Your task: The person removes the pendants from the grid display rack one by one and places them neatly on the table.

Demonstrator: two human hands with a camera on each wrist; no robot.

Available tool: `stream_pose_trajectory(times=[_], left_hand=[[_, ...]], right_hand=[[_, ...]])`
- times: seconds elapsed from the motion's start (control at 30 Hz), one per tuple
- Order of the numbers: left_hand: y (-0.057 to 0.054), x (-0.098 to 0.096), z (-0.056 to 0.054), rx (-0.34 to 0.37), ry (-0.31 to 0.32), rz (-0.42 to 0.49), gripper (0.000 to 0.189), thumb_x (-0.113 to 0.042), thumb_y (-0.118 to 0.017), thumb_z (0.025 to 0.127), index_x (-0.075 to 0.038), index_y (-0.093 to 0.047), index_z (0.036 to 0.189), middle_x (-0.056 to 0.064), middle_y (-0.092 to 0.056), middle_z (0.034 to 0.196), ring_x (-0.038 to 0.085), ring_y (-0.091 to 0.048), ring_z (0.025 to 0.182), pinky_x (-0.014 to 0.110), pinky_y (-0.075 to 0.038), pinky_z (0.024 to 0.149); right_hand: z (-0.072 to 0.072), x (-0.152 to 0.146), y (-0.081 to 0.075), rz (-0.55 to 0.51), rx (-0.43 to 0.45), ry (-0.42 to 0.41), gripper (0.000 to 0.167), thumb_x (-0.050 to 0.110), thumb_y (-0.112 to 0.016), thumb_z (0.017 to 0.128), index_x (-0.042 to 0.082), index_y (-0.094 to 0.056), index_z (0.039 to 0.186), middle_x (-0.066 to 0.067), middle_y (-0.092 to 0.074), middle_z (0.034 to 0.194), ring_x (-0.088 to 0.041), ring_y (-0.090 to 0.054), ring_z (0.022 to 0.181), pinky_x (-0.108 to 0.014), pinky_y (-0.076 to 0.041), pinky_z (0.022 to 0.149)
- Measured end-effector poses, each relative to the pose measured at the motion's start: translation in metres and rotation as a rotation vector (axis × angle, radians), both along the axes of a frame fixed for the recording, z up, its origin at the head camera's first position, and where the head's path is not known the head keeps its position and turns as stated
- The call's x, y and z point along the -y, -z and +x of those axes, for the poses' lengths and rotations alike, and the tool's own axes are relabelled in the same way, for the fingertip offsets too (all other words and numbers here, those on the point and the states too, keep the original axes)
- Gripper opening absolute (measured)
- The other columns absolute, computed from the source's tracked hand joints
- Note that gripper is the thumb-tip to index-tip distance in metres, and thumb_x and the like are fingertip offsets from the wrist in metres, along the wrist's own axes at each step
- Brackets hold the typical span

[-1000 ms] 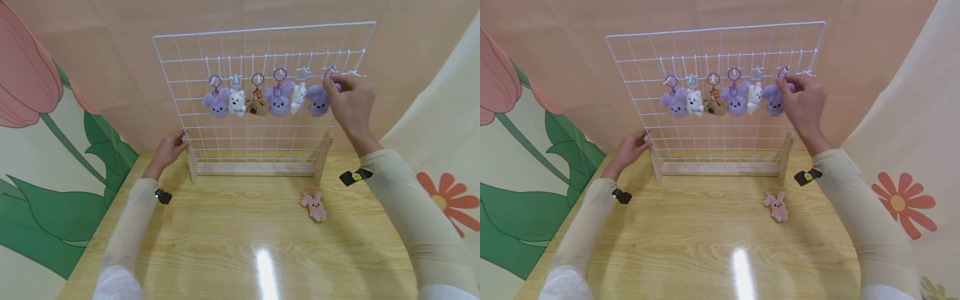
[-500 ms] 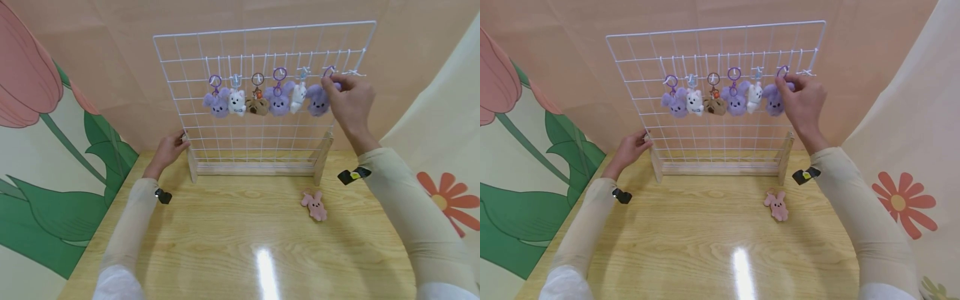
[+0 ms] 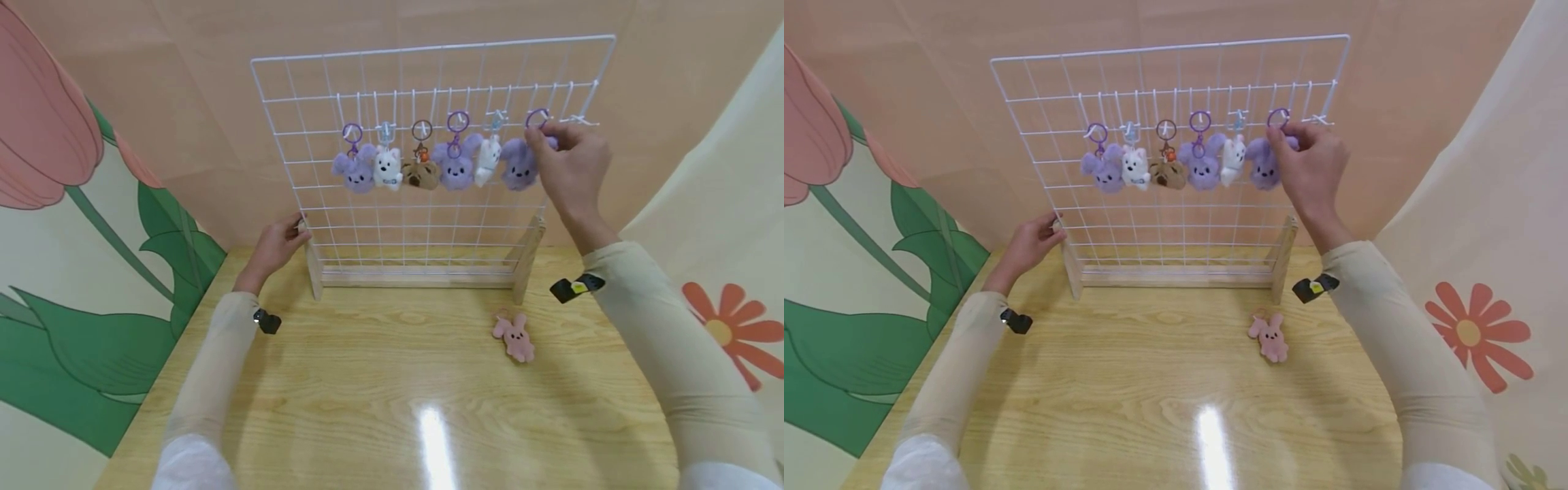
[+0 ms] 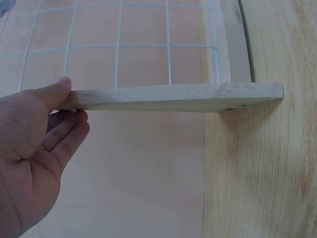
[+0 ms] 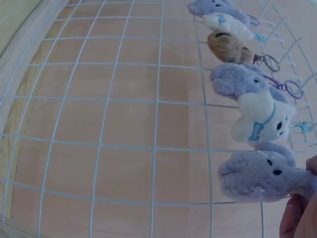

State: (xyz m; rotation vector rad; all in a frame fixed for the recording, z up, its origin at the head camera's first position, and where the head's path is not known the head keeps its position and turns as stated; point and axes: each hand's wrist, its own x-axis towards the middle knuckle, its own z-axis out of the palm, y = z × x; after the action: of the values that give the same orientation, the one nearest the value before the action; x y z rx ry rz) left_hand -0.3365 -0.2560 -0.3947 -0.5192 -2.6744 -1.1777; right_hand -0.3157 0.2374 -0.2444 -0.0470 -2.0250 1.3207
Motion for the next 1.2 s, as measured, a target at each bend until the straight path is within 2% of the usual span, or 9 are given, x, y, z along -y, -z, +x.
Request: stream_pose_trajectory(times=[0.2, 0.53, 0.67, 0.9, 1.2], left_hand=[[-0.001, -0.001, 0.001, 0.004, -0.002, -0.005, 0.058, -0.019, -0.063, 0.104, 0.008, -0.042, 0.151, 0.031, -0.052, 0.145, 0.045, -0.06, 0.126, 0.05, -0.054, 0.103], [0.0, -0.002, 0.002, 0.009, -0.01, -0.015, 0.059, -0.02, -0.063, 0.103, 0.008, -0.041, 0.151, 0.029, -0.049, 0.148, 0.045, -0.06, 0.126, 0.05, -0.055, 0.103], [0.0, -0.002, 0.001, 0.013, -0.01, -0.014, 0.059, -0.019, -0.063, 0.104, 0.009, -0.04, 0.151, 0.03, -0.049, 0.148, 0.046, -0.059, 0.126, 0.05, -0.054, 0.103], [-0.001, -0.002, 0.001, 0.016, -0.002, -0.007, 0.059, -0.018, -0.062, 0.104, 0.01, -0.039, 0.151, 0.032, -0.049, 0.146, 0.047, -0.058, 0.127, 0.051, -0.053, 0.104], [-0.002, -0.002, 0.001, 0.002, -0.002, -0.008, 0.058, -0.016, -0.062, 0.104, 0.01, -0.04, 0.15, 0.034, -0.051, 0.144, 0.048, -0.059, 0.126, 0.051, -0.054, 0.103]], right_hand=[[0.001, -0.002, -0.001, -0.061, 0.003, -0.018, 0.026, 0.028, -0.083, 0.088, 0.006, -0.08, 0.103, 0.018, -0.067, 0.078, -0.002, -0.059, 0.069, -0.008, -0.048, 0.057], [0.006, 0.001, -0.002, -0.1, -0.013, 0.033, 0.015, 0.026, -0.081, 0.09, 0.011, -0.082, 0.095, 0.018, -0.066, 0.077, -0.002, -0.056, 0.067, -0.008, -0.045, 0.056], [0.008, 0.0, -0.001, -0.121, -0.028, 0.028, 0.01, 0.026, -0.081, 0.089, 0.016, -0.082, 0.089, 0.016, -0.068, 0.078, -0.002, -0.056, 0.068, -0.012, -0.046, 0.058], [0.016, -0.002, -0.003, -0.165, -0.02, -0.016, 0.015, 0.029, -0.083, 0.088, 0.015, -0.082, 0.089, 0.012, -0.071, 0.083, -0.004, -0.057, 0.071, -0.015, -0.047, 0.059], [0.023, -0.001, -0.006, -0.146, -0.039, -0.009, 0.015, 0.028, -0.082, 0.089, 0.013, -0.083, 0.091, 0.012, -0.072, 0.084, -0.005, -0.057, 0.07, -0.013, -0.047, 0.057]])
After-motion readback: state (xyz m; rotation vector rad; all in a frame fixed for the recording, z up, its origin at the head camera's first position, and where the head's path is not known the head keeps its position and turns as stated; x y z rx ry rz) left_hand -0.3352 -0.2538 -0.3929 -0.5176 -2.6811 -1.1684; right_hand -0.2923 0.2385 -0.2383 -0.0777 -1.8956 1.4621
